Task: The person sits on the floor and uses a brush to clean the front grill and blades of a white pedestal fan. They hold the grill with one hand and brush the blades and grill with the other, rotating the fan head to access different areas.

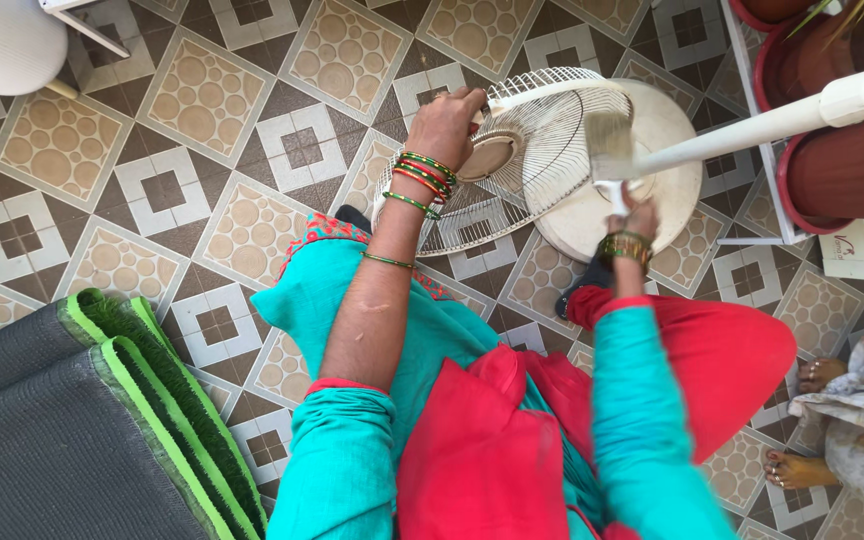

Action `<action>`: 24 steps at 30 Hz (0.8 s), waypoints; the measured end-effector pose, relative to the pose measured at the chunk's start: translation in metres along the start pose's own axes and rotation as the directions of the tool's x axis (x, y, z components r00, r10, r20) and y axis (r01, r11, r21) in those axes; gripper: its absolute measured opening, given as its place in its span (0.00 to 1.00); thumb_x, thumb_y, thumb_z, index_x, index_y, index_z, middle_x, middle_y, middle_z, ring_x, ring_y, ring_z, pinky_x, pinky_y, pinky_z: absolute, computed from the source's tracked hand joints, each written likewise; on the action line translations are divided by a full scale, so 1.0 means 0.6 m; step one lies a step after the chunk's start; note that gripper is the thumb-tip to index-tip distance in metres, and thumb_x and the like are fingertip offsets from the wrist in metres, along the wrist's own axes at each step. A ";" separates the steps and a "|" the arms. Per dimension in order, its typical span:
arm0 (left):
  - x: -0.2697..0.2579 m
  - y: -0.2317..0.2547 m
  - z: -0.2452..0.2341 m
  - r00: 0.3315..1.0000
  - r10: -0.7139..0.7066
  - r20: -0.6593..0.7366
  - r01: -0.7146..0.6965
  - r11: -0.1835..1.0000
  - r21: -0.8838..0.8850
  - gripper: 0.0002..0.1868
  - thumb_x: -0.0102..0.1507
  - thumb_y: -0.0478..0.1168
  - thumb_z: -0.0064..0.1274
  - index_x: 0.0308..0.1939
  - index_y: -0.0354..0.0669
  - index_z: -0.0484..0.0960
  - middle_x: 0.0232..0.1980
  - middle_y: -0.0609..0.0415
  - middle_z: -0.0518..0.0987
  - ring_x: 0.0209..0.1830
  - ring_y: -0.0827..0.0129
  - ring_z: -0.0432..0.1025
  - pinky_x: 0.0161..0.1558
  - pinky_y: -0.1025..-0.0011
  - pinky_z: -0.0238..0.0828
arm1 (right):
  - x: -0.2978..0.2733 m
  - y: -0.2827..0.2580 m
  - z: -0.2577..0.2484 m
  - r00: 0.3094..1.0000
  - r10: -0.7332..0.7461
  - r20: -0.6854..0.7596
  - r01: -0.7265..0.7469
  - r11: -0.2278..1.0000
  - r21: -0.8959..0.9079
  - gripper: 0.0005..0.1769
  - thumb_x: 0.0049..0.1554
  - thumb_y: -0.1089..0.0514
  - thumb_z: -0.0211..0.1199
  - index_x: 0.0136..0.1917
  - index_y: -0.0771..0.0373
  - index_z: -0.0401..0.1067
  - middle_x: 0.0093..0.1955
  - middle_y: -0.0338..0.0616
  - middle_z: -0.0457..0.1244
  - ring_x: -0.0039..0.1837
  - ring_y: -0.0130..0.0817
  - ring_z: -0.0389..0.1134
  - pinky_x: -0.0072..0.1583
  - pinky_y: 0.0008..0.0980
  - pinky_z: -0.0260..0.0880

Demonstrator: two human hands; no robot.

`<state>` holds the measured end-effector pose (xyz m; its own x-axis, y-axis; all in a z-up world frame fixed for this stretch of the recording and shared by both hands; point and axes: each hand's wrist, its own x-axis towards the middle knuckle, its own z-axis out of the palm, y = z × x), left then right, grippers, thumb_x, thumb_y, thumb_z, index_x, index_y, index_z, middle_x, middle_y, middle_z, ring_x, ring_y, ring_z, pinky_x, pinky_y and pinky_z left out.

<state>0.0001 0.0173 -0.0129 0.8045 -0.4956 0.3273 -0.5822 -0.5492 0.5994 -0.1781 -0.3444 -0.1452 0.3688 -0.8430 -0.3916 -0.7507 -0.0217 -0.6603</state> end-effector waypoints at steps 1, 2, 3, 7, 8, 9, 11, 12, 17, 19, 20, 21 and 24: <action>0.000 0.002 0.003 1.000 -0.002 -0.002 0.002 1.000 0.008 0.16 0.55 0.28 0.58 0.46 0.42 0.79 0.46 0.48 0.81 0.46 0.50 0.76 0.45 0.56 0.75 | -0.020 0.021 0.016 0.993 -0.050 0.106 0.037 0.992 0.121 0.18 0.61 0.60 0.62 0.65 0.58 0.73 0.46 0.43 0.70 0.40 0.30 0.72 0.41 0.30 0.74; 0.002 0.003 0.005 1.000 -0.003 -0.004 0.003 1.000 0.019 0.16 0.55 0.28 0.58 0.46 0.42 0.79 0.46 0.48 0.81 0.46 0.50 0.77 0.45 0.56 0.75 | -0.037 0.040 0.026 0.972 -0.113 0.206 0.061 0.968 0.245 0.25 0.61 0.66 0.59 0.71 0.57 0.70 0.46 0.43 0.73 0.40 0.27 0.75 0.39 0.27 0.72; 0.004 0.003 0.006 1.000 -0.004 -0.007 0.005 1.000 0.029 0.16 0.55 0.28 0.58 0.46 0.43 0.78 0.46 0.48 0.81 0.46 0.50 0.77 0.45 0.56 0.75 | -0.052 0.057 0.038 0.956 -0.050 0.288 -0.068 0.920 0.385 0.26 0.58 0.68 0.61 0.70 0.58 0.69 0.42 0.46 0.70 0.36 0.32 0.71 0.36 0.31 0.70; 0.005 0.005 0.015 1.000 -0.001 0.014 0.001 1.000 0.017 0.15 0.54 0.29 0.58 0.45 0.41 0.78 0.46 0.48 0.80 0.46 0.50 0.77 0.44 0.56 0.75 | -0.062 0.085 0.075 0.838 -0.069 0.542 -0.355 0.684 0.637 0.22 0.60 0.63 0.63 0.67 0.67 0.68 0.39 0.49 0.66 0.34 0.37 0.67 0.35 0.33 0.69; 0.005 0.004 0.015 1.000 -0.001 0.020 0.001 1.000 0.016 0.15 0.54 0.29 0.59 0.45 0.41 0.78 0.46 0.48 0.80 0.46 0.49 0.77 0.44 0.56 0.75 | -0.055 0.081 0.078 0.851 -0.086 0.518 -0.344 0.655 0.673 0.22 0.60 0.63 0.63 0.67 0.67 0.68 0.39 0.49 0.66 0.34 0.36 0.67 0.36 0.33 0.70; 0.005 0.004 0.014 1.000 -0.002 0.026 0.002 1.000 0.016 0.15 0.55 0.29 0.59 0.44 0.41 0.77 0.45 0.49 0.80 0.47 0.49 0.76 0.45 0.56 0.75 | -0.047 0.075 0.080 0.863 -0.101 0.494 -0.332 0.624 0.708 0.22 0.60 0.63 0.64 0.67 0.67 0.69 0.39 0.49 0.66 0.35 0.36 0.67 0.36 0.33 0.70; 0.005 0.004 0.016 1.000 -0.001 0.010 0.001 1.000 0.004 0.15 0.55 0.28 0.58 0.45 0.41 0.77 0.46 0.49 0.80 0.46 0.49 0.77 0.45 0.56 0.75 | -0.033 0.061 0.079 0.876 -0.115 0.469 -0.327 0.573 0.752 0.21 0.60 0.62 0.64 0.66 0.66 0.69 0.39 0.49 0.66 0.35 0.36 0.67 0.36 0.33 0.70; 0.007 0.004 0.016 1.000 0.002 0.001 -0.002 1.000 -0.001 0.15 0.54 0.28 0.58 0.45 0.41 0.77 0.46 0.49 0.80 0.46 0.49 0.77 0.46 0.57 0.76 | -0.022 0.050 0.075 0.876 -0.118 0.468 -0.333 0.553 0.764 0.20 0.60 0.62 0.64 0.65 0.66 0.69 0.38 0.49 0.66 0.34 0.36 0.67 0.36 0.32 0.69; 0.011 0.001 0.021 1.000 -0.015 0.005 0.015 1.000 -0.002 0.15 0.56 0.27 0.57 0.46 0.42 0.77 0.47 0.49 0.81 0.46 0.48 0.77 0.46 0.55 0.75 | -0.033 0.010 0.056 0.889 -0.300 0.345 -0.091 0.623 0.777 0.14 0.60 0.67 0.66 0.59 0.72 0.73 0.39 0.50 0.66 0.34 0.36 0.67 0.33 0.32 0.65; 0.011 0.002 0.023 1.000 -0.018 -0.003 0.018 1.000 -0.011 0.16 0.56 0.27 0.57 0.46 0.42 0.77 0.48 0.49 0.81 0.46 0.48 0.77 0.46 0.55 0.75 | -0.062 -0.002 0.058 0.868 -0.397 0.297 0.023 0.631 0.776 0.12 0.60 0.69 0.67 0.57 0.75 0.74 0.40 0.49 0.66 0.34 0.35 0.67 0.33 0.32 0.65; 0.011 0.001 0.022 1.000 -0.010 -0.014 0.010 1.000 -0.013 0.16 0.55 0.26 0.57 0.46 0.42 0.77 0.48 0.49 0.81 0.46 0.47 0.77 0.46 0.55 0.75 | -0.078 -0.009 0.059 0.856 -0.433 0.284 0.078 0.651 0.755 0.13 0.59 0.69 0.67 0.58 0.74 0.75 0.40 0.48 0.66 0.34 0.33 0.66 0.34 0.31 0.66; 0.010 0.001 0.021 1.000 -0.003 -0.025 0.002 1.000 -0.015 0.17 0.55 0.26 0.56 0.46 0.42 0.77 0.48 0.48 0.81 0.46 0.47 0.77 0.45 0.54 0.75 | -0.095 -0.016 0.060 0.841 -0.468 0.272 0.134 0.668 0.732 0.14 0.59 0.69 0.67 0.59 0.73 0.75 0.41 0.47 0.66 0.34 0.32 0.66 0.34 0.31 0.66; 0.009 0.005 0.014 1.000 -0.020 -0.011 0.020 0.999 -0.044 0.17 0.55 0.26 0.55 0.47 0.43 0.78 0.47 0.48 0.81 0.45 0.46 0.77 0.46 0.53 0.74 | -0.143 -0.040 0.073 0.787 -0.562 0.254 0.260 0.676 0.689 0.16 0.59 0.69 0.67 0.61 0.73 0.74 0.44 0.44 0.66 0.35 0.28 0.65 0.34 0.30 0.66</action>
<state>0.0018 0.0077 -0.0155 0.8172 -0.4774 0.3230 -0.5607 -0.5284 0.6376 -0.1679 -0.2479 -0.1241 0.8513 -0.5150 -0.1000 -0.0338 0.1365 -0.9901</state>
